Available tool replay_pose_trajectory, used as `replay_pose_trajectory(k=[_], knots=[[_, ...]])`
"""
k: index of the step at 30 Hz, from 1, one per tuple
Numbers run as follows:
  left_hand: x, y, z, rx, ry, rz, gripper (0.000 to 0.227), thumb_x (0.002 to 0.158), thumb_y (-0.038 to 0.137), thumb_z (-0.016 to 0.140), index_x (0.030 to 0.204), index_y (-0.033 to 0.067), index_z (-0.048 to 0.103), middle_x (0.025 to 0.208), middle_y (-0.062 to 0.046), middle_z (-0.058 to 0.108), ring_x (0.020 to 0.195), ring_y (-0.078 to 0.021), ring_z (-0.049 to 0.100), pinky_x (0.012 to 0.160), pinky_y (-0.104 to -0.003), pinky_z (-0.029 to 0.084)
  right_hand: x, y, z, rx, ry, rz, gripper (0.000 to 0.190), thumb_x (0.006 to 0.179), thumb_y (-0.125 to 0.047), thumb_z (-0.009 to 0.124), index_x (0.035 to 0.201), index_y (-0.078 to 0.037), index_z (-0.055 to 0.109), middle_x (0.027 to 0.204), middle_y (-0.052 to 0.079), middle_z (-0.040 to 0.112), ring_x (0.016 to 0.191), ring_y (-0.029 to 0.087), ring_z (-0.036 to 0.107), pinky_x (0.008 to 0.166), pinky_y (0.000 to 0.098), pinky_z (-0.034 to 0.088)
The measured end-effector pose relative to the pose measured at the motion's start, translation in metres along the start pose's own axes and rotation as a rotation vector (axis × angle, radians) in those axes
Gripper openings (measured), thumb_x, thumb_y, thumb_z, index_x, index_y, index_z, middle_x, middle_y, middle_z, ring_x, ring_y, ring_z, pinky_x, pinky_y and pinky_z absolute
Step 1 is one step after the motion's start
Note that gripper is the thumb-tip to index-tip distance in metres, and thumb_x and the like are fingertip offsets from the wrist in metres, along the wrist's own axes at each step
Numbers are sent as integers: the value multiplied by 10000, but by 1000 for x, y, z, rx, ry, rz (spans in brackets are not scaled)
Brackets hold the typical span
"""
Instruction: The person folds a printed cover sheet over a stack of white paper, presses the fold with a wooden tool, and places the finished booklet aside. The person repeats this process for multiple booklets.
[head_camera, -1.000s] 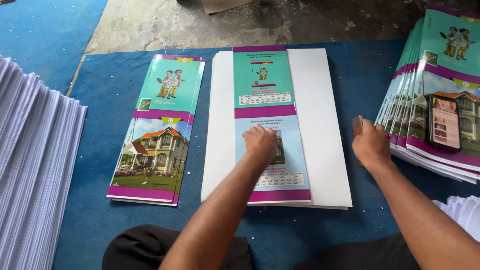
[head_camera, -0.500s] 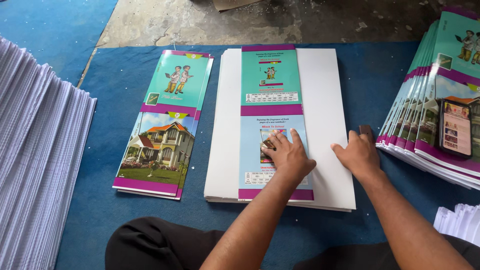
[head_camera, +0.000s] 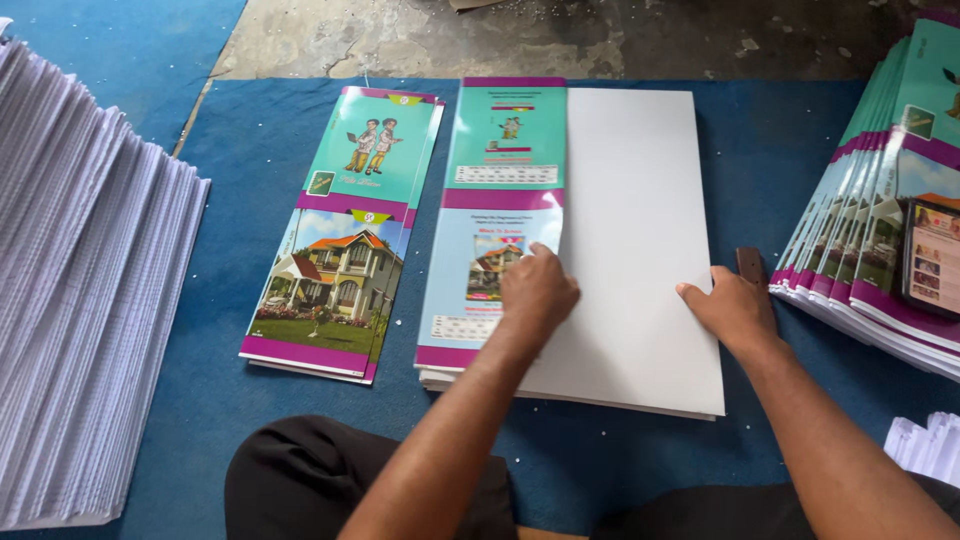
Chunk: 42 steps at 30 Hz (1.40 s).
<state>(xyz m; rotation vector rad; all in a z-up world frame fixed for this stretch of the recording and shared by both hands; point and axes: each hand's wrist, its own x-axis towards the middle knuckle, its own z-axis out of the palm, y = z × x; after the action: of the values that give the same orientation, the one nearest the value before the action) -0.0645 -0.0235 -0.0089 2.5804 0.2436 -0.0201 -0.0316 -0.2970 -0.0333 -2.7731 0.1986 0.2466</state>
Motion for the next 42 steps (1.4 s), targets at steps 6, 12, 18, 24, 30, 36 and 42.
replay_pose_trajectory(k=[6,12,18,24,30,36,42], knots=[[3,-46,-38,62,44,142,220,905,128,573,872,-40,711,842,-296,706,824,-449,722,816,-526,583,-1,-2,0,-12,18,-3,624,886,-492,694,1284,-13,671,1158,279,723,1103,427,684,974,495,523],[-5,-73,-96,47,161,178,243,930,125,567,1023,-78,662,801,-298,708,758,-409,745,757,-489,608,-6,-10,-6,6,-20,40,608,904,-487,680,1302,-28,670,1149,256,735,1084,404,699,968,483,531],[-14,-95,-148,-27,283,200,411,913,115,600,1286,-56,626,853,-315,710,803,-425,741,797,-496,608,-14,-14,-11,55,-43,78,605,909,-466,669,1332,-34,657,1128,243,751,1025,379,736,933,478,556],[-12,-123,-189,33,291,47,540,905,113,619,1432,24,548,878,-290,734,799,-392,744,771,-491,603,-14,-12,-8,67,-20,61,622,903,-462,683,1319,0,655,1087,261,749,995,381,735,908,477,559],[-10,-166,-210,112,227,-251,536,983,130,532,1506,242,500,1086,-158,749,843,-325,765,732,-462,623,-6,0,-1,90,-2,11,595,897,-464,686,1261,7,695,1036,252,766,959,376,743,890,466,564],[-3,-244,-209,80,364,-217,537,927,58,547,1456,146,570,1196,-211,714,1035,-370,684,924,-495,524,4,13,10,87,31,-25,650,872,-490,709,1290,7,687,1041,252,759,962,380,734,882,462,558],[-3,-316,-194,-50,315,-407,578,911,26,441,1464,155,546,1317,-187,635,1142,-364,656,992,-462,504,17,29,21,74,51,-39,667,856,-511,725,1295,-10,694,1042,234,761,954,372,732,865,459,559]])
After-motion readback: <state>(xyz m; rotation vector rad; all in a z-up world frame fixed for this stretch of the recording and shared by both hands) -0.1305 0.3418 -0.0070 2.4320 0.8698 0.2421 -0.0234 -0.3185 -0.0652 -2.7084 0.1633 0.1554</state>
